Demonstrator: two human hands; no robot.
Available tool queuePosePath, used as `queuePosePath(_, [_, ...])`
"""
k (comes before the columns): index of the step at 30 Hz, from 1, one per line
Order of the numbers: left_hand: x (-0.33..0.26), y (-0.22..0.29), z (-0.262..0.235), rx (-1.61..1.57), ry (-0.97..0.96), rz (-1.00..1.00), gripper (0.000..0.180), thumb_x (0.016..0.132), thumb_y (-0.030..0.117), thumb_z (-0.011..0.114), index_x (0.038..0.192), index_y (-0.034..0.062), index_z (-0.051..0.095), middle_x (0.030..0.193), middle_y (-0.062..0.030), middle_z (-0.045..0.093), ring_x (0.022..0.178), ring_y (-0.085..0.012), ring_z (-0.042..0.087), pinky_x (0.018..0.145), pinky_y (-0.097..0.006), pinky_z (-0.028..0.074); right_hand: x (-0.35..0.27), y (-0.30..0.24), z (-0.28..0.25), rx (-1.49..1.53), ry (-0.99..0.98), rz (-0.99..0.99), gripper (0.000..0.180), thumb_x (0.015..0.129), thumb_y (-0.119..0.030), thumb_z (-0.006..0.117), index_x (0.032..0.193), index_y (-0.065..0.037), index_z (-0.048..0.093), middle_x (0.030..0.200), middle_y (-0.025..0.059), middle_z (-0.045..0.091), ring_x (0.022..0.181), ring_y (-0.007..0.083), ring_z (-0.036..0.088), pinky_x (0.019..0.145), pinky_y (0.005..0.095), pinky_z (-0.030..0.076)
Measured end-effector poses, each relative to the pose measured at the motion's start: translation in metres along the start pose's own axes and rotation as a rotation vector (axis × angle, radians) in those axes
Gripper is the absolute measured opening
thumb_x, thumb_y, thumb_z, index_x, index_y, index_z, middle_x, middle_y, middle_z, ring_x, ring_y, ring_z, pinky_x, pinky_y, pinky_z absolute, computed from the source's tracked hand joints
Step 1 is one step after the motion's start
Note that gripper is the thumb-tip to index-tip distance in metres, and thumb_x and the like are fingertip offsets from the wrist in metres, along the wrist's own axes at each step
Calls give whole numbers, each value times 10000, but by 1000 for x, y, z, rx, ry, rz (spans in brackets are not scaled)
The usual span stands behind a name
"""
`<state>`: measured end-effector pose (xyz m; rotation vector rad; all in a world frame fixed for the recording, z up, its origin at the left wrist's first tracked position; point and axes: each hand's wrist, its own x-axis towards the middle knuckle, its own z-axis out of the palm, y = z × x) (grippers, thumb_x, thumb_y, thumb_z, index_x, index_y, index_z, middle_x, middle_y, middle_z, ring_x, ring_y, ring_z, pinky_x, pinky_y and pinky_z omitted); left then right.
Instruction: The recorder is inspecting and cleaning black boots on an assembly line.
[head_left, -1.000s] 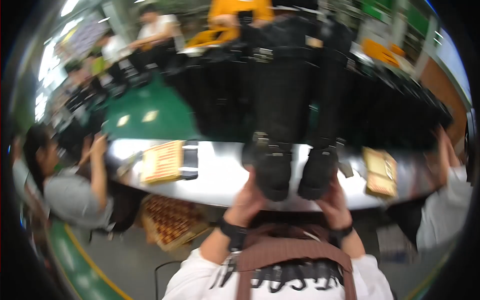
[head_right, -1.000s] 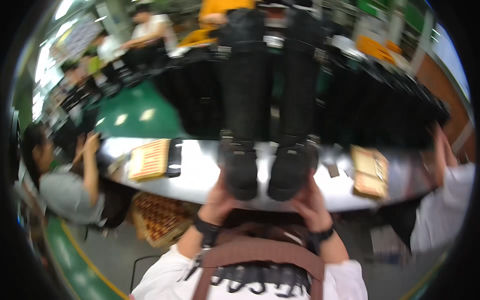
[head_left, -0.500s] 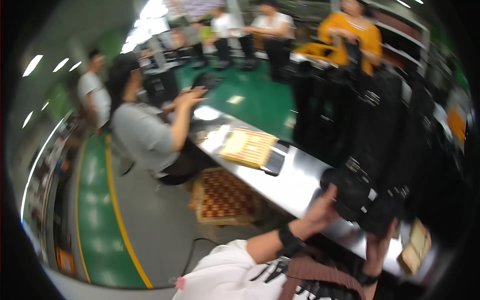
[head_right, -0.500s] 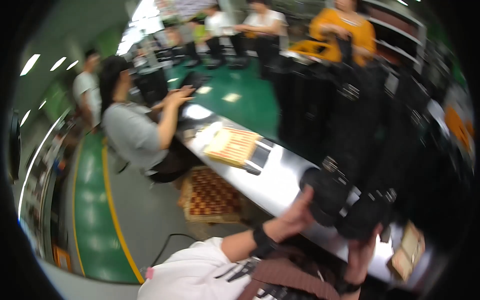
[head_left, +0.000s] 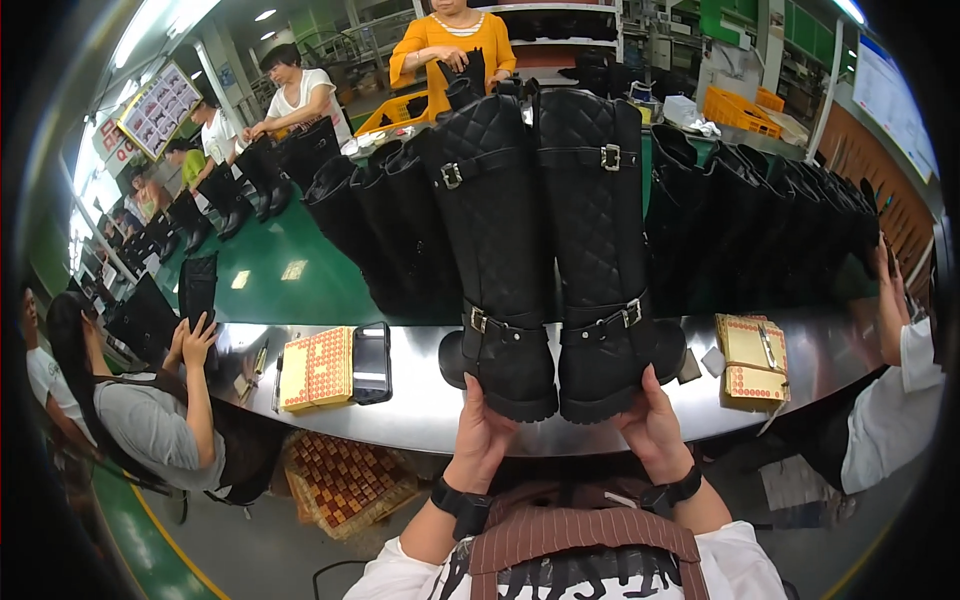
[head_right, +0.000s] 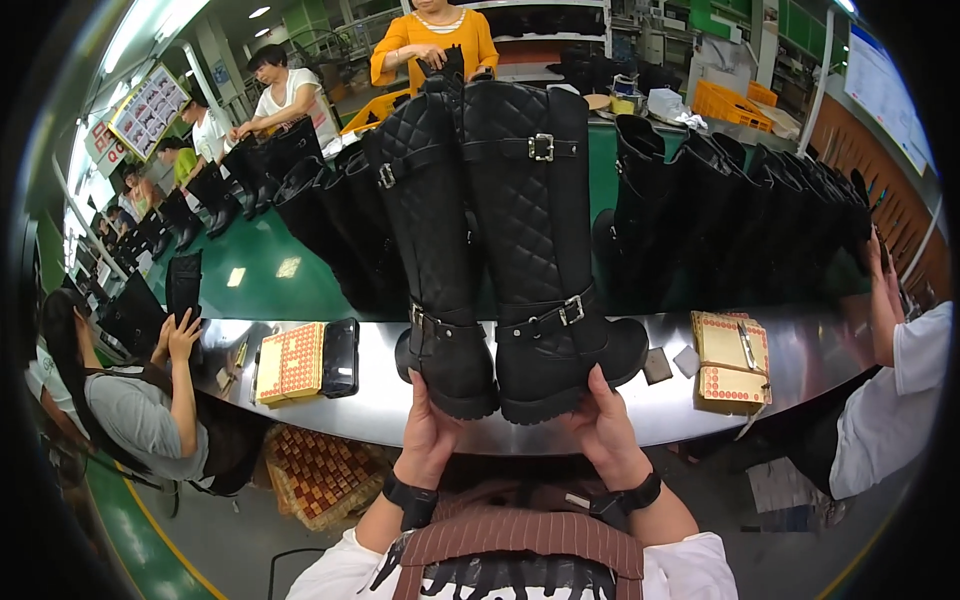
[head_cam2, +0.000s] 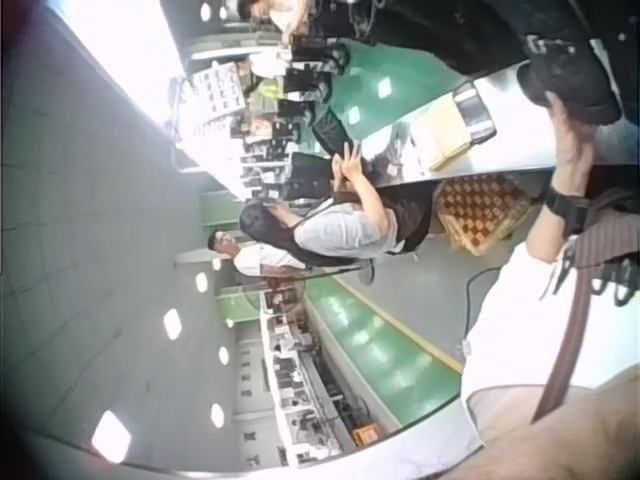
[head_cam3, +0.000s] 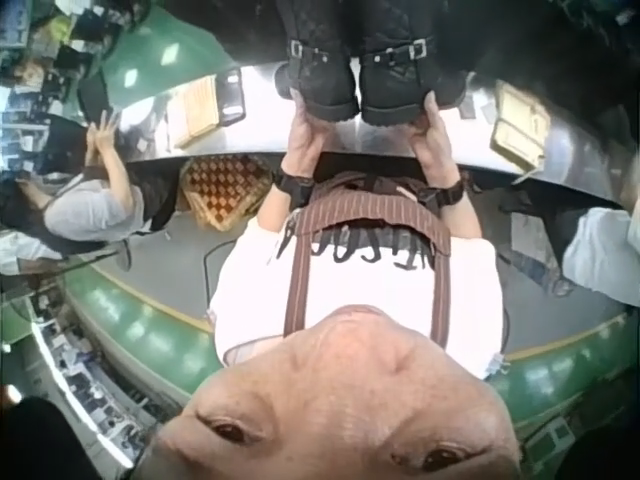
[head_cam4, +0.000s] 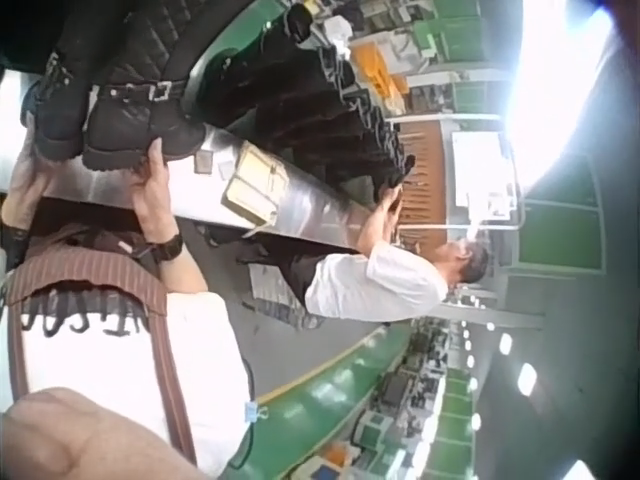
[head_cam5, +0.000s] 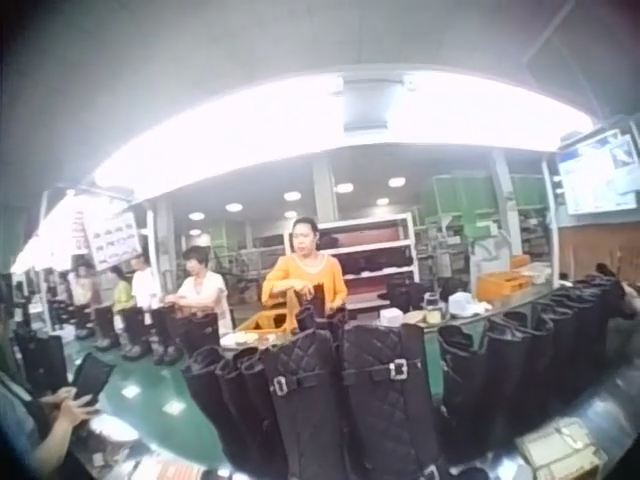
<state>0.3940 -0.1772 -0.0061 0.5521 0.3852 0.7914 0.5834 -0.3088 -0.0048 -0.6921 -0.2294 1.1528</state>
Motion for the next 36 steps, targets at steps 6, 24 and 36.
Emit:
queuePosePath(6, [2,-6,-6,-28,51,20,711,913,577,495,1444,128,344,1404,-60,491,1274,-232,490,1060,-404,405,-2,1,-6,-1,116,8,485,938,-384,601,1318,-101,497,1299,75,573,1180,230,554,989,375,457])
queuePosePath(24, [3,-3,-3,-72,-8,25,629,934,512,520,1423,153,356,1410,-48,479,1285,-244,479,1059,-429,396,-2,-5,-2,-13,139,-46,507,922,-392,626,1304,-82,504,1286,92,574,1164,235,556,968,386,467])
queuePosePath(36, [6,-5,-17,-19,-61,0,712,952,454,514,1521,208,162,1534,-77,304,1381,-246,356,1124,-466,327,5,-3,-10,-177,29,-173,617,973,-358,531,1499,-195,252,1498,84,372,1356,255,396,1078,462,386])
